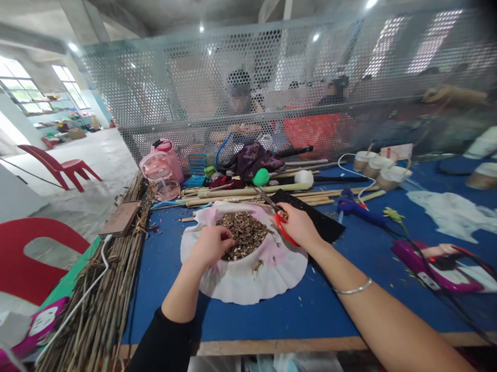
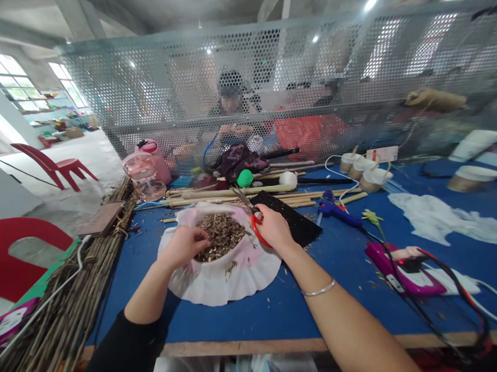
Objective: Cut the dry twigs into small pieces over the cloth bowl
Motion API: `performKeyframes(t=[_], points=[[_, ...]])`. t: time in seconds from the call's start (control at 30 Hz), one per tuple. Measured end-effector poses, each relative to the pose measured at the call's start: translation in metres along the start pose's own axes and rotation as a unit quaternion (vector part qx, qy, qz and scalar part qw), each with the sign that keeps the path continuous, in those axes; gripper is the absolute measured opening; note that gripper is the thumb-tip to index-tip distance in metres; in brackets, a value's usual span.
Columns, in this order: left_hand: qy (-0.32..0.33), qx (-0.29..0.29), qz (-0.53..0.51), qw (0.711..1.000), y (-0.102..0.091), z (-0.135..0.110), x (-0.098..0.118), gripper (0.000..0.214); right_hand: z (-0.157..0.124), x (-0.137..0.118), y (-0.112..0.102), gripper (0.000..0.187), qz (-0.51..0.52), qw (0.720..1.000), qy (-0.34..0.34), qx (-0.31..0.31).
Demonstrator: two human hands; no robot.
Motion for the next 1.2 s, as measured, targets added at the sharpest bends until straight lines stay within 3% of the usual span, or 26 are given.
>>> performKeyframes(t=[0.13, 0.33, 0.4, 0.5, 0.57, 0.83, 1.2], points=[[-0.001, 0.018, -0.028, 0.999, -0.001, 0.001, 0.000, 0.024, -0.003, -0.008, -0.002, 0.041, 0.013, 1.000, -0.013, -0.002], [-0.046, 0.105, 0.011, 0.993, -0.018, -0.002, -0.007, 0.023, -0.003, -0.006, -0.003, 0.042, 0.010, 1.000, -0.006, -0.007], [-0.028, 0.076, 0.006, 0.997, -0.020, -0.005, -0.004, 0.024, -0.002, -0.005, -0.004, 0.041, 0.012, 1.000, -0.006, -0.004], [0.032, -0.056, -0.002, 0.998, -0.008, -0.009, 0.006, 0.015, -0.001, -0.004, -0.005, 0.038, 0.014, 1.000, -0.009, -0.002], [0.060, -0.097, 0.023, 0.993, -0.002, -0.011, 0.010, 0.013, -0.001, -0.004, -0.005, 0.038, 0.014, 1.000, -0.006, -0.003], [0.049, -0.103, 0.099, 0.989, 0.014, -0.004, 0.006, 0.022, -0.003, -0.006, -0.005, 0.040, 0.015, 1.000, -0.014, -0.002], [0.038, -0.052, 0.110, 0.992, 0.012, -0.008, 0.010, 0.019, -0.004, -0.009, 0.000, 0.045, 0.011, 1.000, -0.023, -0.012]])
Point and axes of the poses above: each hand's wrist, its own z-axis towards the middle knuckle, its own y-axis out of the palm, x = y × z, the point moved 6 cm from there along z, towards the middle knuckle, and after that the axes turned 2 degrees about y, right-handed, at the moved point
